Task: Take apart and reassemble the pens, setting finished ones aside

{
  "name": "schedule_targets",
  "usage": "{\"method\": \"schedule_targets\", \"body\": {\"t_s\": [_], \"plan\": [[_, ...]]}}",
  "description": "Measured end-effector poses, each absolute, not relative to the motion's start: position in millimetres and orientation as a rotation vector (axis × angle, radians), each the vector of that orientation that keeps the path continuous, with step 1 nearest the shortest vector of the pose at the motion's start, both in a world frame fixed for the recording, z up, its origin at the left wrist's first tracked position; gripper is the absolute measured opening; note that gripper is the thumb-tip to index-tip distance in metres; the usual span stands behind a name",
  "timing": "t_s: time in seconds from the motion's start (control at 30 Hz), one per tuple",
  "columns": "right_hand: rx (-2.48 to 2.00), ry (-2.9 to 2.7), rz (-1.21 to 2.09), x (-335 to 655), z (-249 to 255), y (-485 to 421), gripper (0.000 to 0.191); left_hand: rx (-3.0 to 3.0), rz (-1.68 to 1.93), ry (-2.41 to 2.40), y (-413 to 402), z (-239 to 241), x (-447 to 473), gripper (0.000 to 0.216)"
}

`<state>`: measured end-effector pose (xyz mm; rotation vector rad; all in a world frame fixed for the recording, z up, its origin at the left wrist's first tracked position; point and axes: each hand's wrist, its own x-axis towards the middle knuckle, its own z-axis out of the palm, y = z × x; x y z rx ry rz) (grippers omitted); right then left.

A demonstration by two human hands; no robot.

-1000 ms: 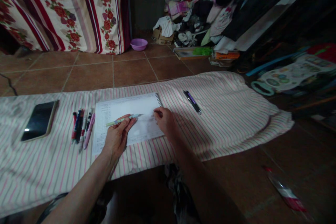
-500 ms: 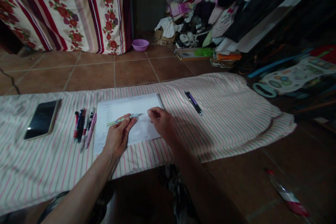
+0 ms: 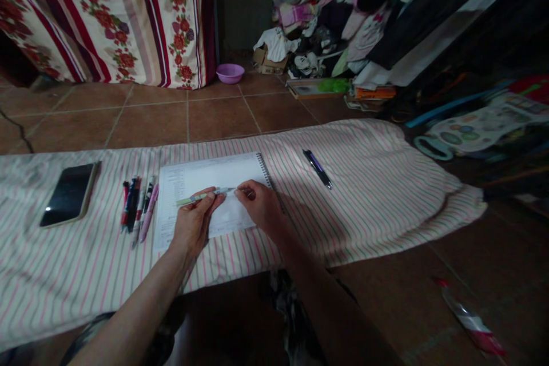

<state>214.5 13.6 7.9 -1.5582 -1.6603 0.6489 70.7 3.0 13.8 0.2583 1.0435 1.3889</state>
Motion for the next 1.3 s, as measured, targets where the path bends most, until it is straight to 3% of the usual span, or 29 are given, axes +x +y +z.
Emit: {"method": "schedule_targets", "body": {"t_s": [0.2, 0.37, 0.67, 0.93, 1.3], "plan": [[-1.362, -1.775, 0.364, 217.6, 4.3, 20.3, 0.022, 0.243, 1.387, 1.041, 2.6, 15.0, 71.0, 0.012], [-1.157, -1.914, 0.323, 209.3, 5.8, 20.1, 0.026, 0.287, 1.371, 1.018, 1.6, 14.0, 70.5, 0.012], [-1.127, -1.937, 0.344, 200.2, 0.3, 23.8, 0.020, 0.361, 1.349, 0.963, 1.1, 11.1, 69.1, 0.023], [-1.072, -1.948, 0.313, 201.1, -5.0, 29.3, 0.014, 0.404, 1.298, 0.983, -1.2, 12.4, 65.7, 0.018], [-1.100, -1.990, 0.318, 202.8, -10.8, 30.2, 0.008, 0.533, 1.201, 1.237, -4.8, 25.0, 40.1, 0.030]]}}
